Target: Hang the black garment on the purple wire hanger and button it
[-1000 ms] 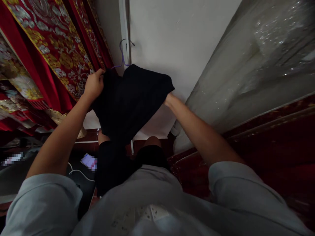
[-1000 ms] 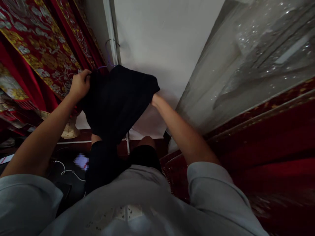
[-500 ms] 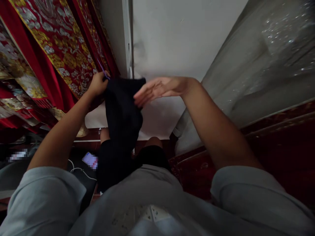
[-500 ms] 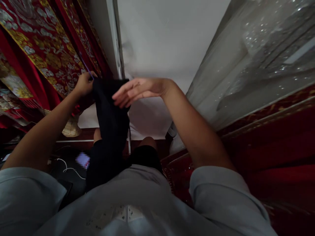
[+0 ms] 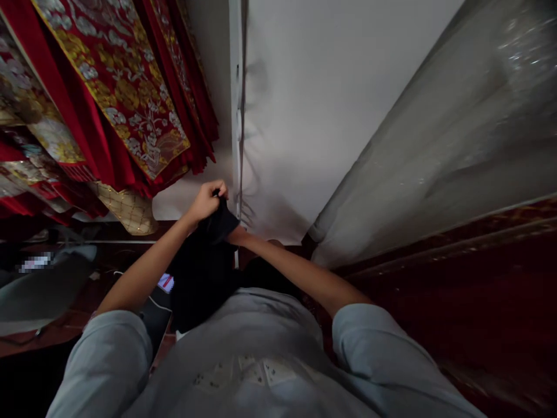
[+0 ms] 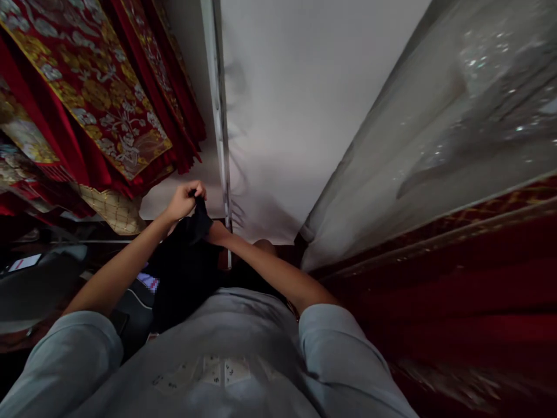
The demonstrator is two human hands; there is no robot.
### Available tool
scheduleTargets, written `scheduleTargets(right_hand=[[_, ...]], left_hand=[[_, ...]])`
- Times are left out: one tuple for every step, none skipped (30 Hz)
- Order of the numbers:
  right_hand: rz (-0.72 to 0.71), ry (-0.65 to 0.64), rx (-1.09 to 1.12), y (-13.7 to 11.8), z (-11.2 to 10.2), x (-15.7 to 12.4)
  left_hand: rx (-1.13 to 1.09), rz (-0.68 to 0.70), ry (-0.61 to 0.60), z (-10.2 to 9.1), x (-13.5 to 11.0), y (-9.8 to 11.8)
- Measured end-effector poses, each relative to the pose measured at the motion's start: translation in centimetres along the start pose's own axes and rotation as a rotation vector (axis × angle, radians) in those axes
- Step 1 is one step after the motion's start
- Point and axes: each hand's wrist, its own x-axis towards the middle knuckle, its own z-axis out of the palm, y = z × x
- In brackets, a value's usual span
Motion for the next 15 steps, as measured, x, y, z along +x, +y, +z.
scheduleTargets(right_hand=[[0.080, 0.005, 0.012, 0.5, 1.0, -0.5], [0.141, 0.022, 0.016, 1.1, 1.4, -0.8], [0.189, 0.050, 0.019, 1.8, 1.3, -1.0], [0.227, 0.088, 0.028, 2.5, 0.7, -1.0], [0.254, 0.132, 0.038, 3.1, -0.3, -0.9], [0.273, 0.178, 0.046, 3.6, -1.6, -0.7], [0.285, 0.221, 0.051, 3.9, -3.2, -0.4], [0.295, 0.260, 0.052, 4.0, -5.0, -0.2], [0.296, 0.300, 0.053, 4.0, -7.0, 0.0], [0.283, 0.337, 0.053, 4.0, -9.1, 0.1], [0.258, 0.370, 0.052, 3.8, -11.3, -0.1], [0.227, 0.397, 0.048, 3.8, -13.5, -0.4], [0.201, 0.408, 0.037, 3.8, -15.7, -0.9], [0.195, 0.401, 0.021, 3.9, -17.8, -1.7], [0.216, 0.369, 0.005, 4.0, -19.8, -2.5]], left_hand=[[-0.031, -0.112, -0.011, -0.9, -1.3, -1.4], [-0.049, -0.203, -0.028, -1.9, -2.7, -2.5], [-0.065, -0.289, -0.053, -2.8, -4.0, -3.3], [-0.069, -0.369, -0.097, -3.7, -5.0, -3.9], [-0.039, -0.410, -0.152, -4.4, -5.9, -4.2], [0.021, -0.420, -0.208, -4.8, -6.5, -4.3], [0.119, -0.389, -0.252, -5.0, -6.7, -4.2], [0.250, -0.323, -0.265, -5.0, -6.7, -3.9], [0.389, -0.245, -0.239, -5.0, -6.4, -3.6], [0.516, -0.174, -0.189, -5.0, -6.0, -3.1], [0.620, -0.112, -0.116, -5.3, -5.4, -2.6], [0.695, -0.055, -0.030, -5.7, -4.8, -2.1], [0.742, -0.002, 0.065, -6.4, -4.2, -1.5], [0.764, 0.051, 0.160, -7.2, -3.6, -1.0], [0.768, 0.099, 0.254, -8.1, -3.1, -0.5]])
